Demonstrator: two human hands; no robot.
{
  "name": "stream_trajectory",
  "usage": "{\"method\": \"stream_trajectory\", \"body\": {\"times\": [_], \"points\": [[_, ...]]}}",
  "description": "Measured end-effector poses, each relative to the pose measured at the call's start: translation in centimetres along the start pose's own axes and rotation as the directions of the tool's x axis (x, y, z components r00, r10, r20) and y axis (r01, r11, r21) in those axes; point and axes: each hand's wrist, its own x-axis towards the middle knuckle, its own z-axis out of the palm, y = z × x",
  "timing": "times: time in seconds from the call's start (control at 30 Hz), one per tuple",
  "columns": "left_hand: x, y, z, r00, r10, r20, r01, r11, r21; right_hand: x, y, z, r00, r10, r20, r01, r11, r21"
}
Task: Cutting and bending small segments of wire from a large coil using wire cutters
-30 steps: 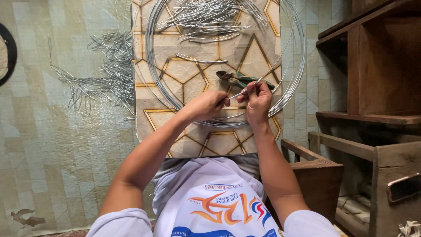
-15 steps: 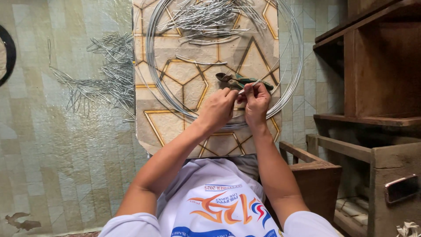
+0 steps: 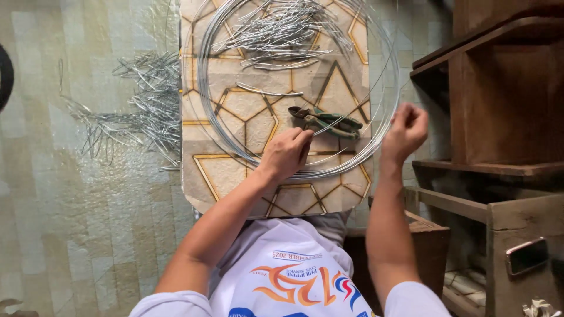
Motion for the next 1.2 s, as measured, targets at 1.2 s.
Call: {"method": "stream_trajectory", "body": {"times": [1.2], "points": [[2.1,-0.2,-7.2,0.979,0.2,-0.034,-0.193,0.97,0.149,-6.0,6.6,1.7,0.59,0.706,0.392,-0.758,0.317,0.57]]}}
